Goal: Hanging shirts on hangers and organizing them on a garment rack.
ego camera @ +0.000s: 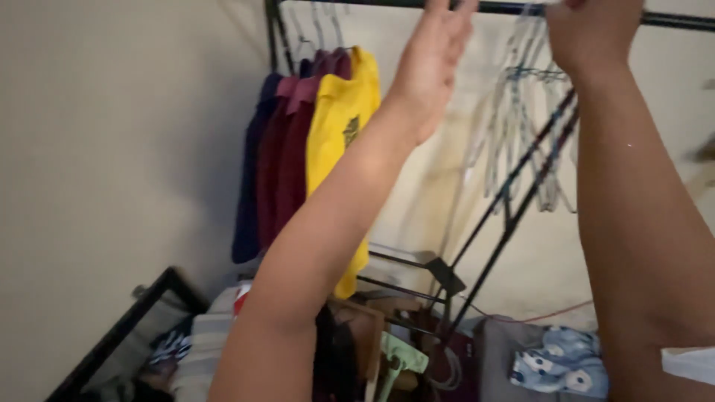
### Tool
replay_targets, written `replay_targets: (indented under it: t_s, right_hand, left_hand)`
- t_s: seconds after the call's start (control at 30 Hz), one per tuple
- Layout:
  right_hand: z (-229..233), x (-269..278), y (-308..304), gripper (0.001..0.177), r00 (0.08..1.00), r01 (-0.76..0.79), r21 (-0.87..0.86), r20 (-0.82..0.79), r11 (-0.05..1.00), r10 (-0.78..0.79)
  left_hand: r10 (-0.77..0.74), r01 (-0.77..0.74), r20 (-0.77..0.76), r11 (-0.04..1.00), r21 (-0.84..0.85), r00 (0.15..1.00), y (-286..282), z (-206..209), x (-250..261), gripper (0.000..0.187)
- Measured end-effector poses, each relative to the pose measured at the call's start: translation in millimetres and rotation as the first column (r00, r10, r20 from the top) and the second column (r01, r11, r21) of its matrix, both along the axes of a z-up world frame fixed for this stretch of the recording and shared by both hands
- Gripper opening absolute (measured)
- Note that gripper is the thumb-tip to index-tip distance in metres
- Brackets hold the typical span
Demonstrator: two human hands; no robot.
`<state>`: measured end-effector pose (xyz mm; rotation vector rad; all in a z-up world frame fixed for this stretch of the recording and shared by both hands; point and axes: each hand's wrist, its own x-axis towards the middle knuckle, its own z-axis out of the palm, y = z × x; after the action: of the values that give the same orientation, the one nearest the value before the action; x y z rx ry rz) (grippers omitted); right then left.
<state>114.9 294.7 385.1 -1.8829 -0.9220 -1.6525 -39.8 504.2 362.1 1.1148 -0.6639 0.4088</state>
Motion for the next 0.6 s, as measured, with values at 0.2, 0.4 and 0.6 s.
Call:
replay_targets:
  t_s: [0.2,0.4,0.6]
  right_hand:
    - [-48,48,-83,0.019,0.962,0.077,0.057,-0.268,0.995,-0.059]
    - [-58,-3,-79,0.028,0.806,0.127,0.136,-0.591,0.983,-0.022]
    - [-52,-7,-63,0.025,0.658,0.158,0.127,-0.753,0.979,-0.008]
  left_hand:
    - [-0.247,0.243,-0.312,0.969,-0.052,0.917,-83,-17,53,0.113]
    - [-0.338,0.234,-0.516,0.937,-0.258,0.787,-152,-49,89,0.117]
    - [-0.219,0.185,-0.604,0.975,-0.12,0.767,-179,-56,65,0.112]
